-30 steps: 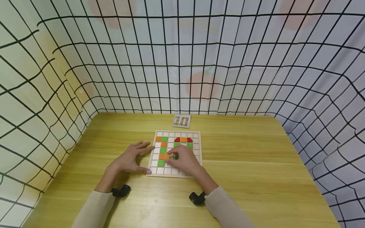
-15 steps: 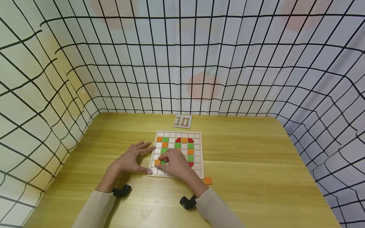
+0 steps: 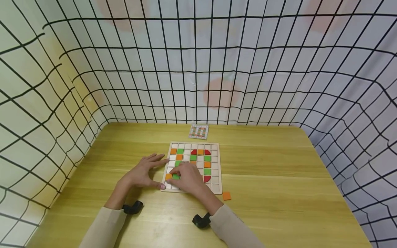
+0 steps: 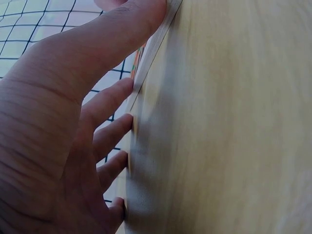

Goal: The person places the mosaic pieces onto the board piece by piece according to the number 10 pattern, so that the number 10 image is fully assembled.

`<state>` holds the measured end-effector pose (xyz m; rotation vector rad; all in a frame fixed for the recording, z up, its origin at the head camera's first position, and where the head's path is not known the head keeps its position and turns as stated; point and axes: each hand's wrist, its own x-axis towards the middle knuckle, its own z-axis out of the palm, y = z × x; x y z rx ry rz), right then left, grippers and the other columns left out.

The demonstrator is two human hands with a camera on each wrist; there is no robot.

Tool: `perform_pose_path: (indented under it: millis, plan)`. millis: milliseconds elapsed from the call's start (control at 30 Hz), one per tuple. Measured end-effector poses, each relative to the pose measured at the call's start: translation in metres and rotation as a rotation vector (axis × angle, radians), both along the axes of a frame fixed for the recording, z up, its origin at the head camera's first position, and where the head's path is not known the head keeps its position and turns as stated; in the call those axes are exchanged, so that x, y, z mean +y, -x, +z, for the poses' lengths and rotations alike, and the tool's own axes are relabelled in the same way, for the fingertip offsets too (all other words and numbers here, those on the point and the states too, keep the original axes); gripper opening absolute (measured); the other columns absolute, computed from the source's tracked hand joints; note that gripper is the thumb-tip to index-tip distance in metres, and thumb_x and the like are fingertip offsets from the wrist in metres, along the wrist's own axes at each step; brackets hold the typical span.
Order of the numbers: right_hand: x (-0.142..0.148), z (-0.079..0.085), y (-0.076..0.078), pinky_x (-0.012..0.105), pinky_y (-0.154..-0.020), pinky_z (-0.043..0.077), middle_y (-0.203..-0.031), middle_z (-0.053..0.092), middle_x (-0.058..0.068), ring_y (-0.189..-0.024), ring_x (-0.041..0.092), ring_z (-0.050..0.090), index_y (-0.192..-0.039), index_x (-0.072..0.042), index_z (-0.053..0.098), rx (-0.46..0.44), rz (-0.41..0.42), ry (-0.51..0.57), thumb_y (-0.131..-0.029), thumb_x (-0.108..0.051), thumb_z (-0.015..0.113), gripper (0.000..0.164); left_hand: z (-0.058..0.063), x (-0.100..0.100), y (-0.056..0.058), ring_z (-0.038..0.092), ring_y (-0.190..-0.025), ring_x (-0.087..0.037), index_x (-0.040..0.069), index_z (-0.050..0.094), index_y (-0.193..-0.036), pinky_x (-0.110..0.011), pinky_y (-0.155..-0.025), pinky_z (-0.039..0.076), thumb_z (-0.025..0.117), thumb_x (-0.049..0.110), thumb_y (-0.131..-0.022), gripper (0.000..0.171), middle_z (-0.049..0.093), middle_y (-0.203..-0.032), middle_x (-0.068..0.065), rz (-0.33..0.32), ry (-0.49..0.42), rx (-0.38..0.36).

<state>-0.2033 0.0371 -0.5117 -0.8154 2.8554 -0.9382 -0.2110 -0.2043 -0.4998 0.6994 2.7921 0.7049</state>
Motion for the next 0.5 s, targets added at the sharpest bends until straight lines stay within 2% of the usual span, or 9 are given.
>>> perform_pose_path:
  millis: [200, 500]
  plan:
    - [0.001, 0.0, 0.001, 0.022, -0.066, 0.041, -0.083, 0.064, -0.01, -0.073, 0.004, 0.05, -0.108, -0.025, 0.082, 0.006, 0.014, 0.009, -0.085, -0.044, 0.082, 0.029, 0.0, 0.0, 0.001, 0.019, -0.158, -0.042, 0.029, 0.047, -0.156, -0.074, -0.123, 0.008, 0.086, 0.069, -0.068, 0.104, 0.032, -0.169, -0.008, 0.001, 0.006, 0.011]
    - [0.014, 0.0, 0.002, 0.024, -0.067, 0.044, -0.082, 0.063, -0.005, -0.075, 0.01, 0.053, -0.108, -0.02, 0.082, -0.085, 0.034, 0.176, -0.085, -0.035, 0.086, 0.028, -0.002, 0.0, 0.0, 0.018, -0.158, -0.042, 0.031, 0.046, -0.157, -0.073, -0.124, 0.008, 0.085, 0.07, -0.067, 0.106, 0.031, -0.17, -0.006, 0.005, 0.014, 0.008]
